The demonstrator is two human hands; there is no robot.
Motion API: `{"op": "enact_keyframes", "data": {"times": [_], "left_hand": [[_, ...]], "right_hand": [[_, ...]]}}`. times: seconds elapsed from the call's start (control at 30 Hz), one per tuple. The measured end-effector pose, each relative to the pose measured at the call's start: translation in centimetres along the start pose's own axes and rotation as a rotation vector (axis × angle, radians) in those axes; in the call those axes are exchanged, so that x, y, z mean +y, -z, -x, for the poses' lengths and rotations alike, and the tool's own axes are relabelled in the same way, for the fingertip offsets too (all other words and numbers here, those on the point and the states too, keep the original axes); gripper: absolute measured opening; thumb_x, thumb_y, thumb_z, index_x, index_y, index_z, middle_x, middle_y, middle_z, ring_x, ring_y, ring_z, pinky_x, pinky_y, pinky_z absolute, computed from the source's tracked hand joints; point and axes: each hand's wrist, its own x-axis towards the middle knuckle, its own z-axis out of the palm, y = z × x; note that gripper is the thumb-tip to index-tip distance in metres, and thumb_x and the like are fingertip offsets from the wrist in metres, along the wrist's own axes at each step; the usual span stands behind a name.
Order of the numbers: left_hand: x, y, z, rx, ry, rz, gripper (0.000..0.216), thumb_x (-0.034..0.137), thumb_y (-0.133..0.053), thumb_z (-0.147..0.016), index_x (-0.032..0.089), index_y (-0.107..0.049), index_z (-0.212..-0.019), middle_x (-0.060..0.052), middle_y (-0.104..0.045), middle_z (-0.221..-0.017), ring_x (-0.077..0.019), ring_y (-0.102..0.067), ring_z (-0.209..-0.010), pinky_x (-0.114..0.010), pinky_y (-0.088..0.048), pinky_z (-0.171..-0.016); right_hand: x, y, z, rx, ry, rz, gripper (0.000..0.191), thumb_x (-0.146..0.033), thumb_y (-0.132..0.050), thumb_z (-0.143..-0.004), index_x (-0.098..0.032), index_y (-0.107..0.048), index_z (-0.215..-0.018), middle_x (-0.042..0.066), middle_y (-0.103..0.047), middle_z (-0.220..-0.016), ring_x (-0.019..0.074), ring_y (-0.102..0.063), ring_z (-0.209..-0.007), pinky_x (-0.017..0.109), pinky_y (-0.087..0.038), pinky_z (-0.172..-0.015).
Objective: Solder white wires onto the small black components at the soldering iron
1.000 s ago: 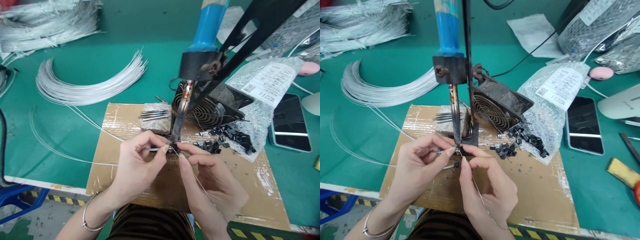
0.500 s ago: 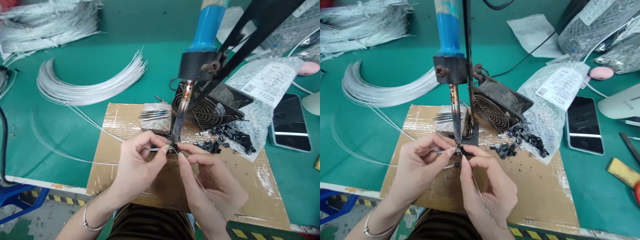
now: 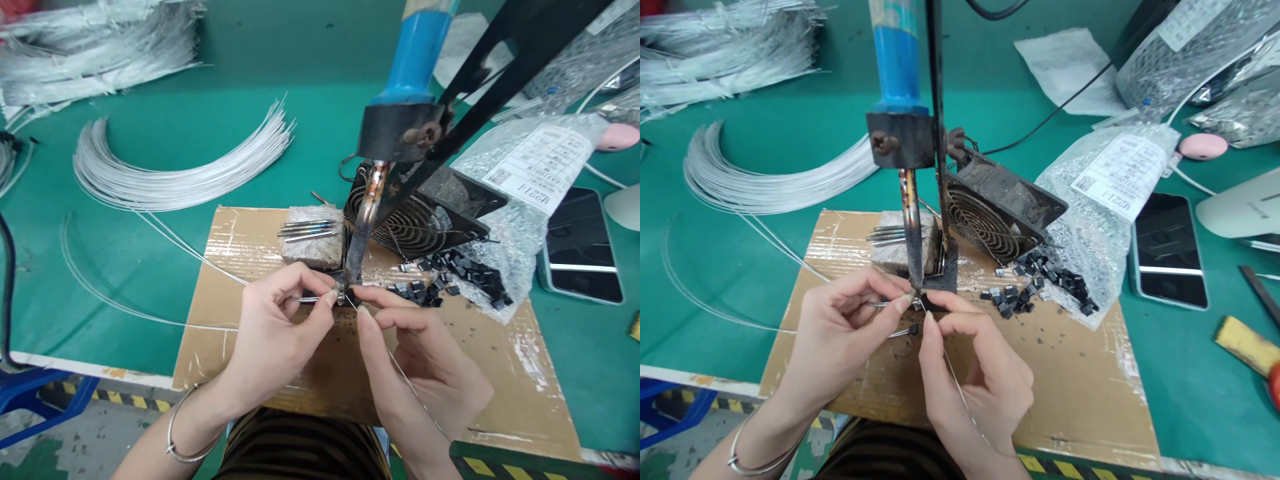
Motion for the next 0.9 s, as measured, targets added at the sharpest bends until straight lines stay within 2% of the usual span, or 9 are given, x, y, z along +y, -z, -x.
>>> {"op": "enact_keyframes", "data": {"times": [0.3,0.43,0.63,0.8,0.9], "left_hand": [[0.52,0.10,0.05,0.000,0.005,0.012,0.013,0.010,-0.071,-0.081,0.018,-0.069,-0.071,-0.002,-0.077,-0.077,-0.0130,-0.067,-0.068,-0.022,-0.051,-0.061],[0.41,0.03,-0.02,-0.006,0.015,0.051,0.013,0.010,-0.072,-0.081,0.017,-0.069,-0.071,-0.003,-0.078,-0.080,-0.0132,-0.070,-0.074,-0.021,-0.054,-0.067],[0.20,-0.01,-0.14,-0.012,0.033,0.015,0.014,0.010,-0.071,-0.080,0.018,-0.067,-0.070,-0.002,-0.076,-0.078,-0.0131,-0.067,-0.070,-0.023,-0.051,-0.063],[0.23,0.09,0.21,-0.016,0.015,-0.021,0.013,0.012,-0.070,-0.081,0.018,-0.066,-0.070,-0.003,-0.076,-0.078,-0.0146,-0.067,-0.070,-0.025,-0.052,-0.064],[0.31,0.04,0.31,-0.008,-0.001,-0.044,0.012,0.012,-0.069,-0.082,0.018,-0.067,-0.071,-0.003,-0.075,-0.078,-0.0146,-0.066,-0.068,-0.025,-0.050,-0.061]], "right_hand": [[-0.07,0.07,0.10,-0.002,0.007,0.018,0.015,-0.010,-0.075,-0.091,-0.023,-0.070,-0.087,0.006,-0.083,-0.109,0.0229,-0.081,-0.102,0.034,-0.065,-0.089],[0.13,0.11,-0.02,-0.013,0.020,0.020,0.014,-0.010,-0.076,-0.090,-0.022,-0.070,-0.086,0.007,-0.083,-0.109,0.0225,-0.081,-0.102,0.033,-0.065,-0.088],[-0.04,0.08,-0.02,-0.006,-0.015,0.049,0.014,-0.011,-0.075,-0.091,-0.022,-0.069,-0.084,0.007,-0.084,-0.107,0.0193,-0.080,-0.099,0.029,-0.063,-0.086],[-0.24,0.06,0.04,-0.001,-0.019,0.061,0.013,-0.012,-0.075,-0.091,-0.022,-0.069,-0.084,0.008,-0.083,-0.107,0.0211,-0.081,-0.097,0.031,-0.063,-0.084],[-0.23,-0.11,-0.01,0.008,-0.009,0.048,0.014,-0.010,-0.075,-0.091,-0.022,-0.070,-0.085,0.007,-0.083,-0.107,0.0202,-0.081,-0.098,0.030,-0.063,-0.088]]}}
